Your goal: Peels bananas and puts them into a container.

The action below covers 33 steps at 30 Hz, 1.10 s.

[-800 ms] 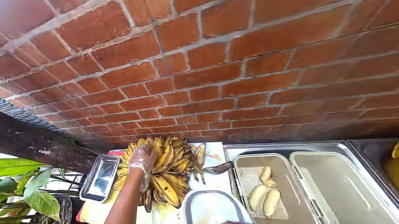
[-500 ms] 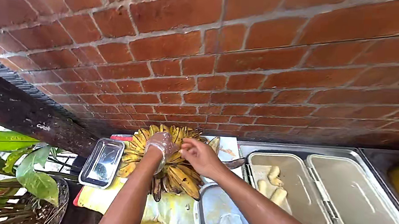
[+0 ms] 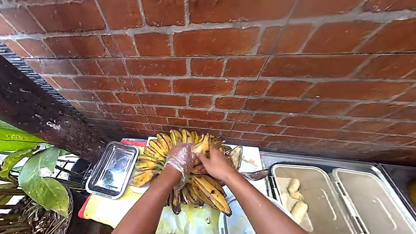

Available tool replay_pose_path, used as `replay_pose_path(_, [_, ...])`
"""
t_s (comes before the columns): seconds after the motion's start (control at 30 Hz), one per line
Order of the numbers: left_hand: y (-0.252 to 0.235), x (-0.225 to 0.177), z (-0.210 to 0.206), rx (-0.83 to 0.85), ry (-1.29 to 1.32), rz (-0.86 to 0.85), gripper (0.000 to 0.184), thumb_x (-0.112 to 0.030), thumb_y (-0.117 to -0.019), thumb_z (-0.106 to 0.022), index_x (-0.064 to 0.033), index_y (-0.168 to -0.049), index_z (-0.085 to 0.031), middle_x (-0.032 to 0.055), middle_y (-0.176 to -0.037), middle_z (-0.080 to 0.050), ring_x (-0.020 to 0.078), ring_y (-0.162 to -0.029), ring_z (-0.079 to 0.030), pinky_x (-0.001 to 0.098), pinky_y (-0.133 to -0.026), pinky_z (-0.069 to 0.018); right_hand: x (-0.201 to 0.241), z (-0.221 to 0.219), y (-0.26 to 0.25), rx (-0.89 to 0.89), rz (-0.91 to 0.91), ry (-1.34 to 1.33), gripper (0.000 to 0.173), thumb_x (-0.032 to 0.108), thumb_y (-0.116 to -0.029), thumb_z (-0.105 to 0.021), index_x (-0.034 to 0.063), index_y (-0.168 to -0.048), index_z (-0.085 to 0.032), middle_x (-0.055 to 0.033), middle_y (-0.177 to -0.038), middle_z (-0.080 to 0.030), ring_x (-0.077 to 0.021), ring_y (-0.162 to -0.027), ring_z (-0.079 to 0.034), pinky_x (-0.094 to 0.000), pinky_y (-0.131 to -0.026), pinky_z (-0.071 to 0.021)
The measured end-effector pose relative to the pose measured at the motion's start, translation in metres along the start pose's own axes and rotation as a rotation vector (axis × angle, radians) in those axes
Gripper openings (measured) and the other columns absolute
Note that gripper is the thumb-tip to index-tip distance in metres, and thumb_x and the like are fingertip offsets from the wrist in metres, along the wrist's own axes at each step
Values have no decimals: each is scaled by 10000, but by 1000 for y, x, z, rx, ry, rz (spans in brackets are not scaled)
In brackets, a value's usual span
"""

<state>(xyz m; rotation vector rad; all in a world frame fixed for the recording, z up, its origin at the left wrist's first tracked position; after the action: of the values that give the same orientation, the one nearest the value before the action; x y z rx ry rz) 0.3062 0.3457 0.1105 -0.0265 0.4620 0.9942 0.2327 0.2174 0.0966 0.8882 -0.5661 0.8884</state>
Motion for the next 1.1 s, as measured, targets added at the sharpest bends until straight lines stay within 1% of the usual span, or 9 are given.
replay_pose_path(0.13, [3,21,-4,-39,138,-78,322,-292,-966,-611,-121,-1218,-714,125,-1122,-726,297,-1081,-685,549,-958,-541,6,-1,-9,12,25,-62,426,314,-1037,-576,42,-1358,-505,-120,-949,-744,-204,-725,-761,-411,-721,-664])
replay_pose_path(0.27, [6,38,-5,-96,274,-138,288,-218,-964,-623,-145,-1225,-722,90,-1138,-731,239,-1073,-693,515,-970,-547,7,-1,-3,-10,84,-111,341,159,-1048,-531,87,-1381,-532,-147,-991,-736,-224,-696,-749,-418,-666,-656])
replay_pose_path(0.4, [-1,56,-12,-188,438,-67,234,-165,-972,-595,-173,-1163,-729,57,-1075,-735,196,-992,-698,484,-906,-564,-1,5,0,38,145,-187,348,56,-1032,-516,86,-1363,-619,-129,-848,-711,-168,-526,-632,-337,-518,-575])
replay_pose_path(0.53, [10,40,-18,-364,493,-180,300,-102,-930,-627,-175,-1210,-702,6,-1147,-729,159,-1080,-679,439,-985,-554,-14,9,-1,52,103,-292,384,32,-1005,-548,81,-1383,-592,-124,-762,-660,-149,-458,-544,-307,-456,-508])
replay_pose_path(0.6, [16,28,-18,-452,502,-341,389,-155,-898,-634,-176,-1282,-691,-10,-1235,-704,127,-1148,-650,396,-1037,-532,-14,9,1,54,90,-261,364,75,-1023,-543,90,-1382,-480,-122,-779,-671,-179,-484,-612,-334,-479,-560])
replay_pose_path(0.7, [15,15,-18,-432,536,-466,411,-337,-997,-635,-161,-1367,-660,7,-1323,-686,112,-1221,-635,373,-1096,-503,-4,6,10,64,128,-175,277,121,-1040,-553,77,-1300,-466,-112,-852,-701,-196,-554,-669,-353,-536,-599])
replay_pose_path(0.87, [1,13,-7,-279,642,-438,244,-229,-1022,-628,-158,-1234,-724,12,-1192,-727,104,-1079,-685,369,-989,-564,-4,10,14,61,194,-164,232,73,-1003,-586,99,-1232,-558,-88,-1016,-743,-187,-686,-742,-367,-668,-659])
replay_pose_path(0.97, [-1,11,1,-194,560,-406,206,-265,-1005,-659,-142,-1148,-742,36,-1154,-718,137,-1082,-667,390,-1006,-541,-6,14,12,69,228,-125,150,76,-1006,-555,93,-1130,-636,-79,-924,-756,-181,-701,-744,-374,-686,-648])
replay_pose_path(1.1, [-5,15,7,-15,615,-281,245,-278,-1024,-636,-77,-1116,-740,85,-1098,-709,163,-1031,-667,391,-970,-540,-4,15,14,118,262,-41,193,98,-990,-542,112,-1103,-698,-60,-926,-752,-169,-770,-742,-400,-757,-636])
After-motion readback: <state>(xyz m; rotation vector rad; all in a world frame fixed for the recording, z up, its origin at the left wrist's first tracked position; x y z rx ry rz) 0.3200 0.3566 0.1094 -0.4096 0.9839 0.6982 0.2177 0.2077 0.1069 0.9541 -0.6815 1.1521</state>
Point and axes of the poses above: each hand's wrist, its own y-axis away from the middle knuckle, its own z-axis out of the back of the hand, x = y × z, the point moved 3 cm from there along -y, towards the middle knuckle
